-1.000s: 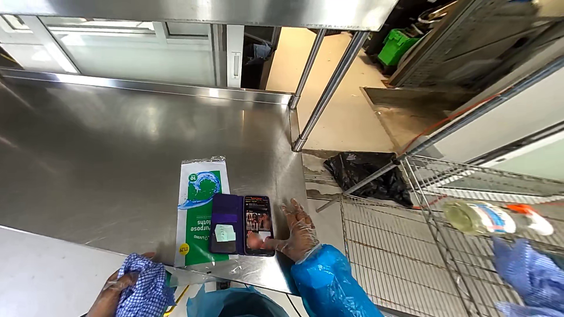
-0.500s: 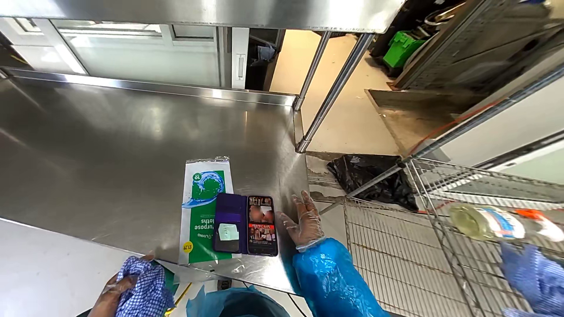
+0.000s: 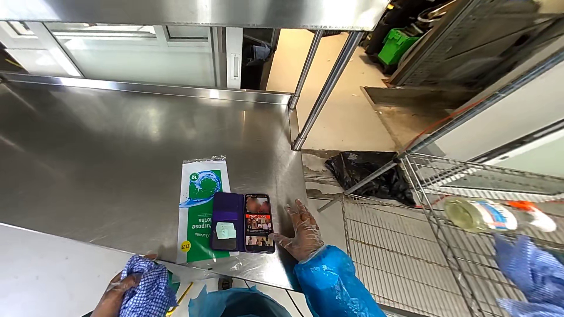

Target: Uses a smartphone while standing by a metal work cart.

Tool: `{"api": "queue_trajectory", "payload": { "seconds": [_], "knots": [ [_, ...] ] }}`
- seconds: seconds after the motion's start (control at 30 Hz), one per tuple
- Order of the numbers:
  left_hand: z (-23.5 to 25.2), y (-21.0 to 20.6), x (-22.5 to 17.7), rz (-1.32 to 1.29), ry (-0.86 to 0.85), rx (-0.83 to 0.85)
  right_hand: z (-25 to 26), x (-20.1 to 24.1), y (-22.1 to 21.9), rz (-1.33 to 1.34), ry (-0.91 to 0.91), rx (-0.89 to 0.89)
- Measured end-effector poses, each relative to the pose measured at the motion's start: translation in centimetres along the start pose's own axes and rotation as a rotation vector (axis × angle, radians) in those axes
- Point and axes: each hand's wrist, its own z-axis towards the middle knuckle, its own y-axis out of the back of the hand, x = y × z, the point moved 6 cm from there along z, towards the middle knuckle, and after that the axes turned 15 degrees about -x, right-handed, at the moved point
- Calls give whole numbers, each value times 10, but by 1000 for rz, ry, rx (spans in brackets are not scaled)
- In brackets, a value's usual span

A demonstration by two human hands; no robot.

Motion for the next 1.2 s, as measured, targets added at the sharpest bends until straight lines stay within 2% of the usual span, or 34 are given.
{"api": "queue_trajectory", "payload": {
  "seconds": [0.57, 0.87, 1.07, 1.2],
  "knots": [
    [-2, 7, 4, -10, -10, 0, -1, -7, 7, -7, -6, -29],
    [1, 4, 9, -43, -23, 29, -7, -38, 31, 118, -56, -202],
    [-2, -1, 8, 9, -23, 31, -12, -50, 34, 121, -68, -197],
    [-11, -2, 3, 22, -16, -30, -16, -45, 35, 114, -66, -181]
  ]
}}
